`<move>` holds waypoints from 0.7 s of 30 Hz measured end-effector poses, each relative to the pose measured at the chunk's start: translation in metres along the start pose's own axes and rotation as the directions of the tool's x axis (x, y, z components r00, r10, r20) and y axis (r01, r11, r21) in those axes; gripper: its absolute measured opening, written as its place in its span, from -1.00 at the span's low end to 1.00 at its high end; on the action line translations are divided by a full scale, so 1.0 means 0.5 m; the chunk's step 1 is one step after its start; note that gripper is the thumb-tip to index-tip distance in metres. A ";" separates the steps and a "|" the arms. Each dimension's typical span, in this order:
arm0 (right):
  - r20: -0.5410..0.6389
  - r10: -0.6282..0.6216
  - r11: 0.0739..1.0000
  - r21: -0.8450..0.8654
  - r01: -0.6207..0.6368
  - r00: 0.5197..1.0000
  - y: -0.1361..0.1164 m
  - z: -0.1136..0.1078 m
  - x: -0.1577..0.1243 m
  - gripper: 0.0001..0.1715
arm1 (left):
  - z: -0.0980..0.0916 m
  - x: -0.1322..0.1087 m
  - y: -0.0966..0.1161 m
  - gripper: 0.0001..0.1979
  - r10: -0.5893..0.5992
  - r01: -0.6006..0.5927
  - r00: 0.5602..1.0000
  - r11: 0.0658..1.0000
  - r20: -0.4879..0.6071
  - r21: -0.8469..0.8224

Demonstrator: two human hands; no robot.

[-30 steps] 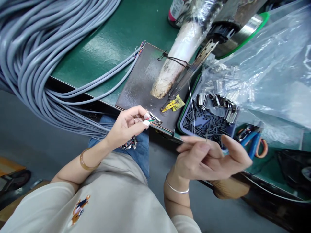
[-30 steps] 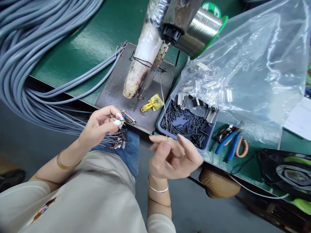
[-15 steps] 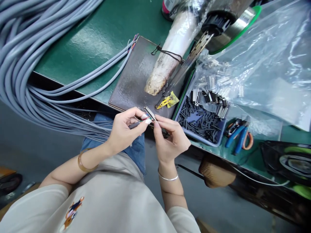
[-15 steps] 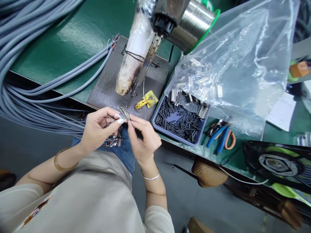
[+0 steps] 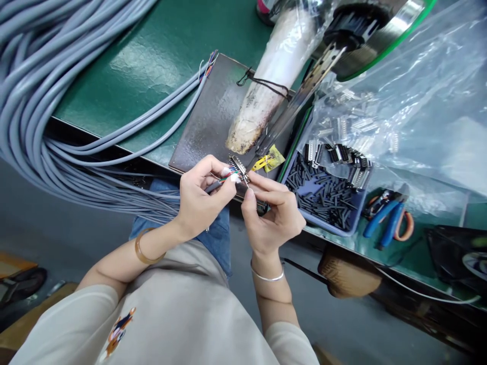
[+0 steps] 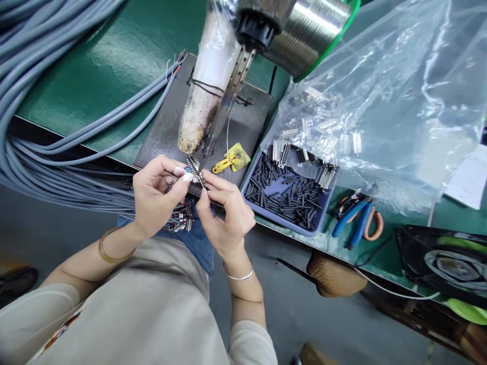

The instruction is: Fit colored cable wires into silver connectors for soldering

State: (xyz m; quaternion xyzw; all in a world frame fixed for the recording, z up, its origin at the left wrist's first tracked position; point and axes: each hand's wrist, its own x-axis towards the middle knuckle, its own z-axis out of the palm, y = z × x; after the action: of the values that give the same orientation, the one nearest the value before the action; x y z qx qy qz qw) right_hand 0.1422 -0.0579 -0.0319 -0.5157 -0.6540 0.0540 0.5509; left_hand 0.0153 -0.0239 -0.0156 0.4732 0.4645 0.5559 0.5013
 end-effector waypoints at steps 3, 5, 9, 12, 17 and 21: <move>0.005 0.010 1.000 0.003 -0.010 1.000 0.002 0.000 0.004 -0.77 | 0.002 0.003 0.000 -0.86 0.048 -0.048 0.999 0.999 0.007 0.009; 0.010 0.021 1.000 0.011 -0.021 1.000 0.003 -0.001 0.006 -0.79 | 0.002 0.004 0.000 -0.87 0.061 -0.061 0.998 0.998 0.014 -0.001; 0.009 0.026 0.999 0.020 -0.026 1.000 0.006 -0.001 0.008 -0.79 | 0.002 0.003 -0.001 -0.86 0.042 -0.042 0.999 0.999 0.020 0.008; 0.009 0.022 0.999 0.023 -0.022 1.000 0.008 -0.003 0.008 -0.79 | 0.003 0.002 -0.001 -0.86 0.055 -0.056 0.998 0.998 0.004 0.042; 0.021 0.018 1.000 0.015 -0.018 1.000 0.010 -0.006 0.007 -0.81 | 0.006 0.004 0.002 -0.87 0.093 -0.091 0.995 0.992 -0.023 0.088; 0.004 0.007 0.999 0.039 -0.007 1.000 0.011 -0.005 0.011 -0.78 | 0.006 0.005 -0.001 -0.87 0.100 -0.099 0.995 0.992 -0.011 0.075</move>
State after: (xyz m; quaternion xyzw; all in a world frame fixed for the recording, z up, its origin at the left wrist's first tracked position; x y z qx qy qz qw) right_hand 0.1484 -0.0529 -0.0308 -0.5072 -0.6520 0.0697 0.5592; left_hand 0.0182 -0.0215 -0.0157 0.5099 0.4644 0.5662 0.4514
